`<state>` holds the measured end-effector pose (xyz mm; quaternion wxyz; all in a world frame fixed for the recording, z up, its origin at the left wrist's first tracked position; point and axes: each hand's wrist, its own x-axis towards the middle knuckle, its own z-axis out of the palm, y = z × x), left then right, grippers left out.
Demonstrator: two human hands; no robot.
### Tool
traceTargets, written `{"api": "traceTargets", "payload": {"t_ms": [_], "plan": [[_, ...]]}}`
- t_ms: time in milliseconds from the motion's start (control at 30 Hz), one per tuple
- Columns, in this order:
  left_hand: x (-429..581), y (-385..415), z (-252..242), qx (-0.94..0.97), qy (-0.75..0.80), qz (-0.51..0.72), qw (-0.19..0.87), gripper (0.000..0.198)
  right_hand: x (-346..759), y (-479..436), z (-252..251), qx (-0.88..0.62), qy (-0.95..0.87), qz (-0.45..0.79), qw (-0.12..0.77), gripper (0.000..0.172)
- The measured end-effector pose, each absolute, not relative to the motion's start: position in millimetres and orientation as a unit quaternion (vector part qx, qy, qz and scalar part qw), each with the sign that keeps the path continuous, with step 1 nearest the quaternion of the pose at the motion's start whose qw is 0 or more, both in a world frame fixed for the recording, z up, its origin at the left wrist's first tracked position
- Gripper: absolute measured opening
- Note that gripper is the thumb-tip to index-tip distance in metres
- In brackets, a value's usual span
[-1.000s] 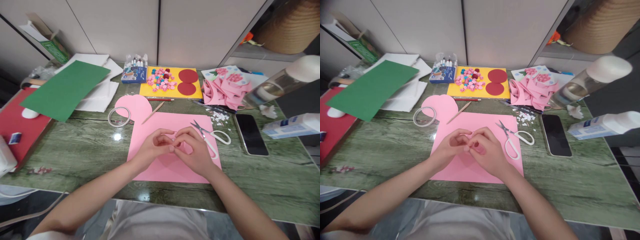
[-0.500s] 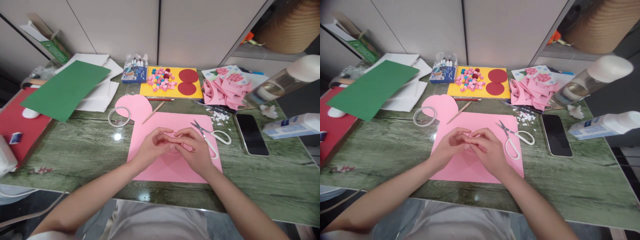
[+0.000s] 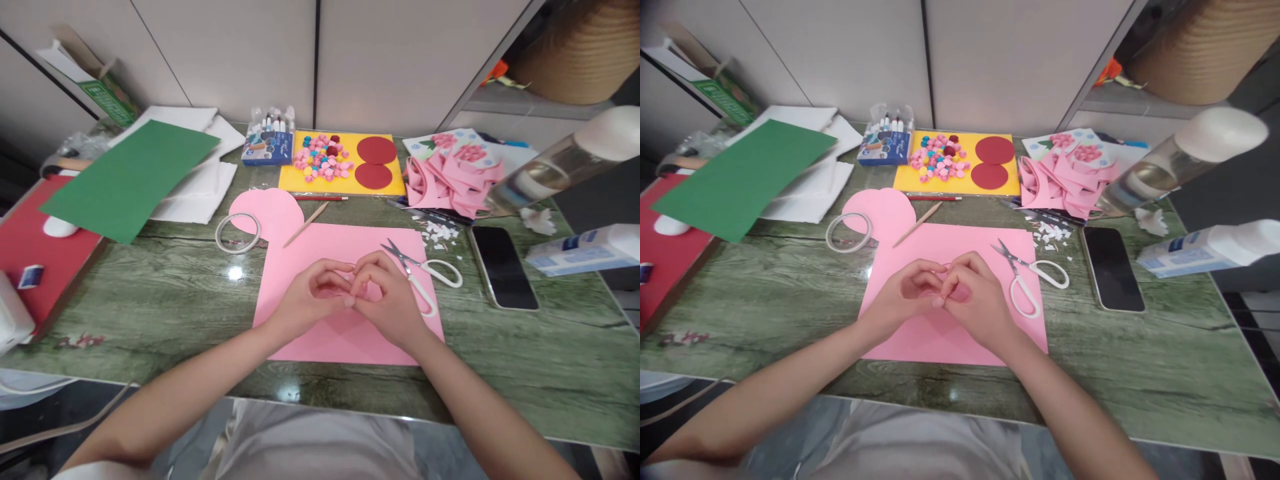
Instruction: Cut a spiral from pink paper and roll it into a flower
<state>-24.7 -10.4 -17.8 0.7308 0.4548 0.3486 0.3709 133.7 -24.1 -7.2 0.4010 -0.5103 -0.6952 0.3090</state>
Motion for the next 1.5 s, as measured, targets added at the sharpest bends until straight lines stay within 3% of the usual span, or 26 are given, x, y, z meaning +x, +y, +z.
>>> {"api": "traceTargets", "payload": {"t_ms": [300, 400, 633, 1000, 1500], "plan": [[-26.6, -8.1, -17.6, 0.371, 0.379, 0.375, 0.760, 0.037, 134.6, -25.7, -7.9, -0.475, -0.775, 0.175, 0.379, 0.012], [-27.9, -6.3, -19.1, 0.356, 0.382, 0.376, 0.766, 0.039, 137.7, -25.7, -9.6, -0.460, -0.788, 0.146, 0.383, 0.016], [-27.1, -6.6, -16.9, 0.401, 0.387, 0.377, 0.740, 0.036, 135.3, -24.9, -12.0, -0.420, -0.797, 0.238, 0.363, 0.033], [-24.9, -8.3, -11.4, 0.405, 0.385, 0.374, 0.740, 0.036, 137.4, -23.0, -8.4, -0.522, -0.695, 0.266, 0.417, 0.008], [-23.0, -10.8, -18.1, 0.420, 0.365, 0.342, 0.757, 0.039, 132.3, -26.3, -8.4, -0.502, -0.715, 0.294, 0.387, 0.021]]}}
